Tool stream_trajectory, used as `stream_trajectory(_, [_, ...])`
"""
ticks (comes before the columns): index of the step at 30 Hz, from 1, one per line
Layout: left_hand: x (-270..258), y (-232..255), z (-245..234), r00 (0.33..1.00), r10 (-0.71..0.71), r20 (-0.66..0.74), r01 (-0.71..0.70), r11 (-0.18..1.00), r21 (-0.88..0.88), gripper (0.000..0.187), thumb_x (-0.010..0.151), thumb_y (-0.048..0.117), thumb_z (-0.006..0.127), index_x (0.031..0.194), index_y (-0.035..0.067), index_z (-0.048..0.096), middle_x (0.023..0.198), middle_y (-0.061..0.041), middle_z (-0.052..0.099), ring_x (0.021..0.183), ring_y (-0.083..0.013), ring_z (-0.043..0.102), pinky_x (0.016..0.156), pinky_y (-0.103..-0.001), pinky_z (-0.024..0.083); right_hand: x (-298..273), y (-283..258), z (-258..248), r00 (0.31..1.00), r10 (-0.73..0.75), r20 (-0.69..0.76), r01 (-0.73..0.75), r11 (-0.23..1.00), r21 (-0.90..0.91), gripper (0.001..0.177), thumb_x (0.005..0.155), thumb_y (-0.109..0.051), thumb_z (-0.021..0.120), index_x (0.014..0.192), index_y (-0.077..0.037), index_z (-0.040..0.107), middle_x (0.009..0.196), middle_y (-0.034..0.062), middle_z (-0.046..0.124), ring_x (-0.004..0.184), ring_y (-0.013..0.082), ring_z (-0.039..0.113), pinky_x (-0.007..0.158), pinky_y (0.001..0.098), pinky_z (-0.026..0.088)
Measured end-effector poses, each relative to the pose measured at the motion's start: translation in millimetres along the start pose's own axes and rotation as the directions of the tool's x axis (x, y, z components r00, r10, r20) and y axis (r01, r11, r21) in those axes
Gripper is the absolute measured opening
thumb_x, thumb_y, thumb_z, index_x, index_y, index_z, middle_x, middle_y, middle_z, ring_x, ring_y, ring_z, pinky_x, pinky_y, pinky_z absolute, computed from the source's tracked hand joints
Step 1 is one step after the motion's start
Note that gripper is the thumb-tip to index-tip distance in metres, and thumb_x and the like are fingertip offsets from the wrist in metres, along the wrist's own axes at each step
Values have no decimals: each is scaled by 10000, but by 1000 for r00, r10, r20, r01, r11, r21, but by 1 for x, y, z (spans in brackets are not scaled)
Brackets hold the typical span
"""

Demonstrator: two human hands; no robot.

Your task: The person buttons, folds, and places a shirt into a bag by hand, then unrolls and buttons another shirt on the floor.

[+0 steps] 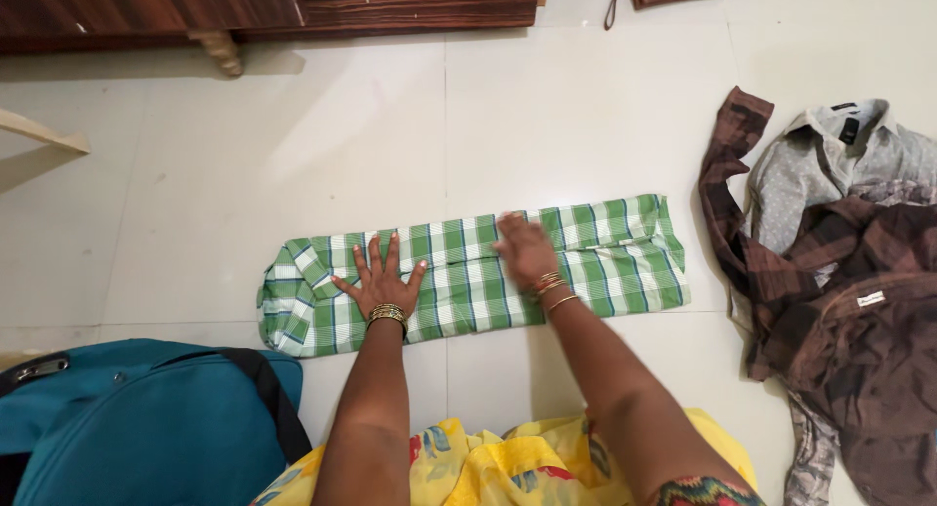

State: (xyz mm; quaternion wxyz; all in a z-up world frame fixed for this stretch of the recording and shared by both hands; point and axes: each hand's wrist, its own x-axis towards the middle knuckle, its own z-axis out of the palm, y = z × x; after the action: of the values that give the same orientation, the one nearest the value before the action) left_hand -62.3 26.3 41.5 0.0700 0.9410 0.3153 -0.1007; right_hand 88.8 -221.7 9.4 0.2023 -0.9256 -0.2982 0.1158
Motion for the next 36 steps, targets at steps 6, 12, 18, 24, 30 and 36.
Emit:
stream_trajectory(6, [2,2,0,1000,-18,17,17,999,47,828,869,858,228,1589,470,99,1699,84,48,1568,-253,8,1104,-783,-90,-36,156,-54,949,106,-298,-124,991,-41,546,1082,-404,324,1447,-80,569,1569,139,490,1480,291,396,1261,477,230])
stream_trajectory(12, [0,3,-2,999,-18,30,17,999,32,838,866,862,229,1597,471,106,1708,87,46,1564,-244,13,1118,-783,-90,-47,240,-72,922,277,-269,-317,941,-116,498,1109,-374,359,1530,-151,502,1630,70,428,1533,265,331,1269,480,226])
stream_trajectory(18, [3,3,-5,999,-14,34,15,1000,-6,848,863,870,241,1598,466,114,1704,68,55,1567,-262,-2,1103,-788,-101,-8,203,-87,868,479,-129,-494,815,-303,528,1094,-480,464,1397,-63,577,1546,176,501,1470,331,409,1231,603,235])
stream_trajectory(24, [7,2,-4,1000,-19,1,19,1000,-18,850,860,858,265,1595,452,132,1706,68,65,1563,-267,-3,1096,-791,-109,-9,-18,21,998,15,-58,-29,967,-255,849,996,-645,370,1575,-38,241,1715,149,126,1601,322,71,1291,508,48])
stream_trajectory(30, [7,2,-6,999,-25,27,26,999,-31,861,855,865,272,1597,448,141,1711,72,59,1567,-271,-1,1102,-785,-111,-32,-67,-26,948,28,317,45,974,-223,892,954,-725,240,1632,-167,85,1720,47,62,1578,232,31,1265,486,19])
stream_trajectory(36, [9,0,0,1000,-13,16,13,1000,-22,868,856,873,247,1603,450,117,1709,64,53,1568,-273,-2,1107,-782,-110,-43,53,-61,974,227,-2,-223,956,-190,982,920,-806,209,1635,-140,107,1721,84,78,1576,240,47,1249,470,-19])
